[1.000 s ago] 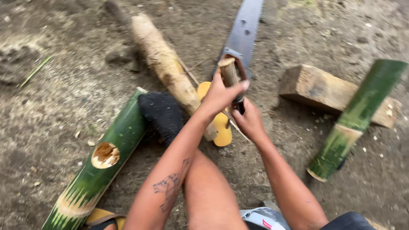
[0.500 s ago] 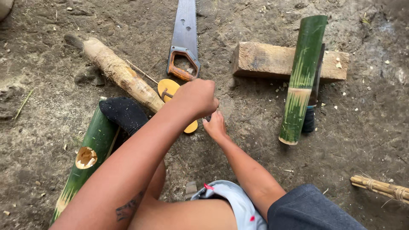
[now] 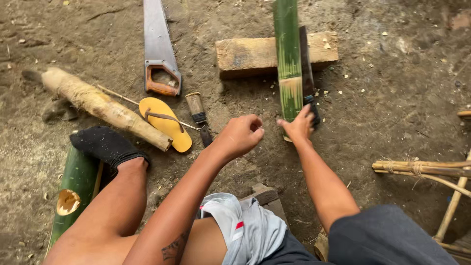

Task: The person sits on the ground and processes bamboo poles using a wooden mallet, a knife, and a saw. They repeatedly strike the ends of bamboo segments to split or shape them, then use a knife to shave and smooth the cut edges. The person also saws through a bamboo pole and continues to refine the pieces with the mallet and knife.

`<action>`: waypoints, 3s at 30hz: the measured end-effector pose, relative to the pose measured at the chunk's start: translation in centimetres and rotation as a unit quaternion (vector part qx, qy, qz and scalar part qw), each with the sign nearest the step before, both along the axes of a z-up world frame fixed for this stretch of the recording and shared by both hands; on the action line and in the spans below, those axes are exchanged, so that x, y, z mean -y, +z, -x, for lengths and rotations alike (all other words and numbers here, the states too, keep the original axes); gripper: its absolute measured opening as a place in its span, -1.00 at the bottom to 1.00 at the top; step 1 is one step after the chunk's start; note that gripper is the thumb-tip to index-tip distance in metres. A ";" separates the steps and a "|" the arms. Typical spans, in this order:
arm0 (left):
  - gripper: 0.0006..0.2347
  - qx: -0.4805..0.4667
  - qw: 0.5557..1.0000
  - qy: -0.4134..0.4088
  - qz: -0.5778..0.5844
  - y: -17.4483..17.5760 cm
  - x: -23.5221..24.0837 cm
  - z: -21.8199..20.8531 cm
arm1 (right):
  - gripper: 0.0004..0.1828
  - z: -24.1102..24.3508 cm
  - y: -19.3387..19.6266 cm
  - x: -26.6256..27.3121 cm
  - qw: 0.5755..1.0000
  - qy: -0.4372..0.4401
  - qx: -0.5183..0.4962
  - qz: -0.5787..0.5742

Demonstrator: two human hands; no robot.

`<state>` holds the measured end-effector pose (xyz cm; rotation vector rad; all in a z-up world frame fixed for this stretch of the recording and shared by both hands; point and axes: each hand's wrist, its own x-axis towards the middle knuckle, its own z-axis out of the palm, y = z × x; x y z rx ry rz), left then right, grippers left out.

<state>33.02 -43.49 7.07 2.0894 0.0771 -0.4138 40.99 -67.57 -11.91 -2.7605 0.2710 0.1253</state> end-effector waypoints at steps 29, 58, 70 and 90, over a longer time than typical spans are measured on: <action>-0.39 0.439 0.600 0.669 0.019 15.9 -33.1 26.6 | -0.23 13.7 15.1 -48.4 0.472 0.310 -0.629 -0.534; -0.58 0.490 0.565 0.656 -0.097 7.8 -32.5 36.9 | -0.27 24.6 5.6 -57.7 0.058 0.976 0.163 0.132; -0.49 0.457 0.542 0.705 -0.020 7.1 -31.6 36.5 | -0.54 29.3 6.9 -59.2 -0.031 0.903 0.196 0.381; -0.41 0.437 0.559 0.705 -0.015 3.2 -29.7 31.6 | -0.39 5.9 -2.0 -46.4 0.827 0.562 0.001 -0.029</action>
